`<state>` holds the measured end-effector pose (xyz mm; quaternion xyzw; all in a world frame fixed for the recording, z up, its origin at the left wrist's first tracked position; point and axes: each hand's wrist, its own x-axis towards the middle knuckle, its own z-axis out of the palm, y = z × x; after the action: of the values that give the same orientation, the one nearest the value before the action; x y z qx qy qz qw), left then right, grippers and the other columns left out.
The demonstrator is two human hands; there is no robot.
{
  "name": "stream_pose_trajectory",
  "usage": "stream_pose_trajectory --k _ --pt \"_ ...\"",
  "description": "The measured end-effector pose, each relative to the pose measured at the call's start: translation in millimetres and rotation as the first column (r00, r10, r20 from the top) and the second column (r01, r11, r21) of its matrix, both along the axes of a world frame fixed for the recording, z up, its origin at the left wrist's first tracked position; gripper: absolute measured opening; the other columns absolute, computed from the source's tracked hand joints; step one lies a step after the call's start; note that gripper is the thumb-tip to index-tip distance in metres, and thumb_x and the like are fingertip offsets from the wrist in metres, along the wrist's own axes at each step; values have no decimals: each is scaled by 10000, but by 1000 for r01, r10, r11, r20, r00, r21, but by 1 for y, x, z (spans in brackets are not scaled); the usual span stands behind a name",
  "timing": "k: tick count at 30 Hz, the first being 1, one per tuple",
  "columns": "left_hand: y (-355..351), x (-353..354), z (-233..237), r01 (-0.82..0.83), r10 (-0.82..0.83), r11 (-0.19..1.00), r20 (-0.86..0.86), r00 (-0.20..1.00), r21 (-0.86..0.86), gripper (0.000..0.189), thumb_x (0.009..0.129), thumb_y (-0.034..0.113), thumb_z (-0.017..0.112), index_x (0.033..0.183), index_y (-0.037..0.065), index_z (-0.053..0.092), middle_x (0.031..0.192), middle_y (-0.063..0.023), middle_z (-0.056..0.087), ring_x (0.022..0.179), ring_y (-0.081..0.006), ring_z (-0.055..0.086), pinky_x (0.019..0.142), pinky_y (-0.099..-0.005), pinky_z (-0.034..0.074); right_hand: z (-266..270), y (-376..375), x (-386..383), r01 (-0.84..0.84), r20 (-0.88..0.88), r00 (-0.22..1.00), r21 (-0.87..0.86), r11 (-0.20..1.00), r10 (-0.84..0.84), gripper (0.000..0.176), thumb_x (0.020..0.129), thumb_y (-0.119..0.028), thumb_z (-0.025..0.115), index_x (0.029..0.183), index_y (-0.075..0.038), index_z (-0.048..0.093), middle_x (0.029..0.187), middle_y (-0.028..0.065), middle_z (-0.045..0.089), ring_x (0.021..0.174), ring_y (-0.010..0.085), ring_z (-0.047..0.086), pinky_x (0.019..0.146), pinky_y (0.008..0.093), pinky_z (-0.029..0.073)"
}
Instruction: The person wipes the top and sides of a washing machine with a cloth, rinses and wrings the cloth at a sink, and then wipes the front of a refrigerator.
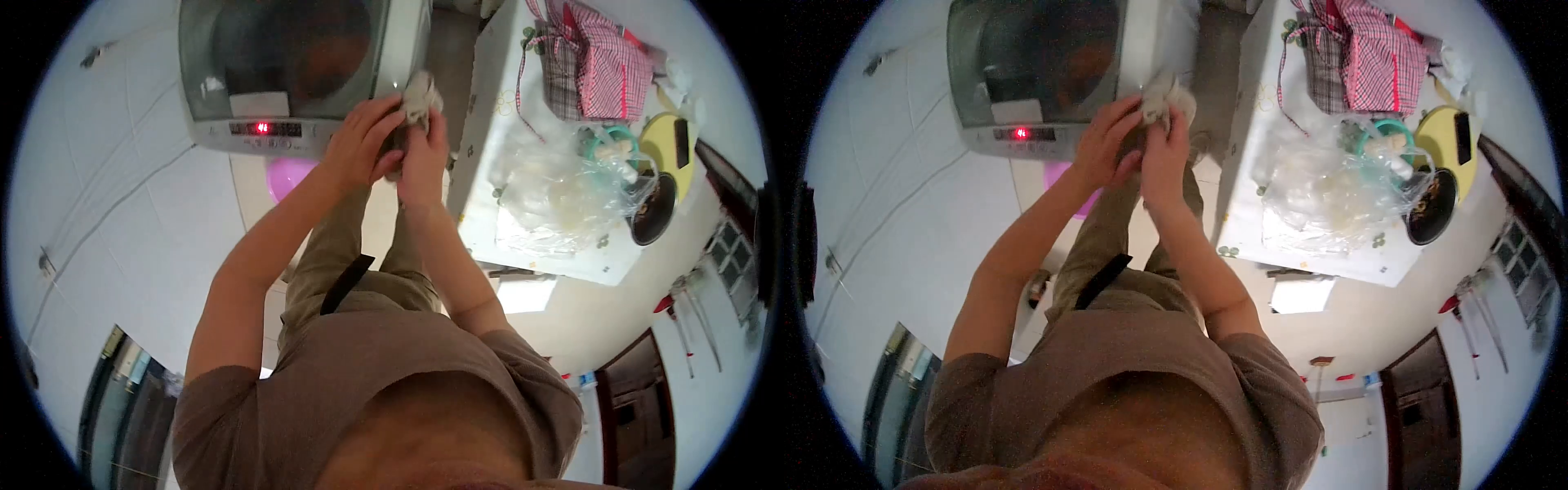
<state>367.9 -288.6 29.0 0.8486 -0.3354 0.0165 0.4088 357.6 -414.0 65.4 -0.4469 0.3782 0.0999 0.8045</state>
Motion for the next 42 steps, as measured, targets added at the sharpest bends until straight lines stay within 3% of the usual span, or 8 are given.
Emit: stream_pose_trajectory --k 2,8,17,22,24,27,32,42 --pt "1 6 -2 -60 59 998 -85 995 -8 579 718 158 634 1235 68 390 1303 -191 354 1107 -379 427 931 -438 359 -42 10 7 35 332 918 -611 791 216 276 820 -54 439 1089 -11 489 966 107 544 820 167 521 774 273 420" --pt "-11 -12 4 -174 160 981 -154 975 -81 548 740 174 629 1217 43 392 1261 -205 381 1106 -380 425 926 -422 372 -47 0 76 89 472 813 -680 728 341 263 755 -28 501 1013 -5 543 995 144 525 921 238 513 812 311 402" --pt "38 -156 21 -688 478 699 -587 653 -196 441 828 233 536 1181 -5 418 1183 -201 443 1036 -334 474 882 -381 386 -32 53 -82 -5 21 656 -999 32 755 290 683 -34 541 971 -37 581 1022 184 472 924 349 443 822 421 346" --pt "65 -200 16 -777 424 628 -853 304 35 493 823 186 563 1252 28 379 1188 -178 444 897 -225 535 759 -304 449 -25 82 -112 -216 -10 449 -972 97 893 297 661 -18 537 954 -30 588 968 163 513 896 347 497 785 406 405" --pt "89 -198 6 -899 108 373 -952 287 -229 557 834 256 560 1298 44 336 1143 -126 466 862 -174 520 708 -296 447 -14 106 -127 -376 -38 418 -917 135 908 319 684 -24 532 1001 -20 564 1020 171 518 934 348 504 793 402 416" --pt "108 -199 12 -990 -417 58 -897 -143 131 560 817 387 565 1242 57 412 969 -51 536 839 -146 519 707 -287 453 -12 137 -144 -587 -101 390 -793 162 915 366 711 -48 536 1075 -9 521 1062 183 514 991 350 495 817 401 412" --pt "141 -211 -19 -941 -663 -337 -715 223 19 190 864 240 520 938 64 531 873 -61 586 786 -153 580 735 -298 496 -4 169 -153 -603 -126 9 -792 -95 992 490 758 -57 532 1224 23 405 1167 210 494 1099 327 481 932 369 373" --pt "131 -140 -18 -979 -146 -193 -984 100 -71 527 755 158 622 1207 -32 427 915 -131 578 795 -192 589 687 -285 485 27 95 -92 -532 -216 -66 -819 -217 974 231 805 69 437 1012 30 533 921 150 590 852 237 591 753 310 463"
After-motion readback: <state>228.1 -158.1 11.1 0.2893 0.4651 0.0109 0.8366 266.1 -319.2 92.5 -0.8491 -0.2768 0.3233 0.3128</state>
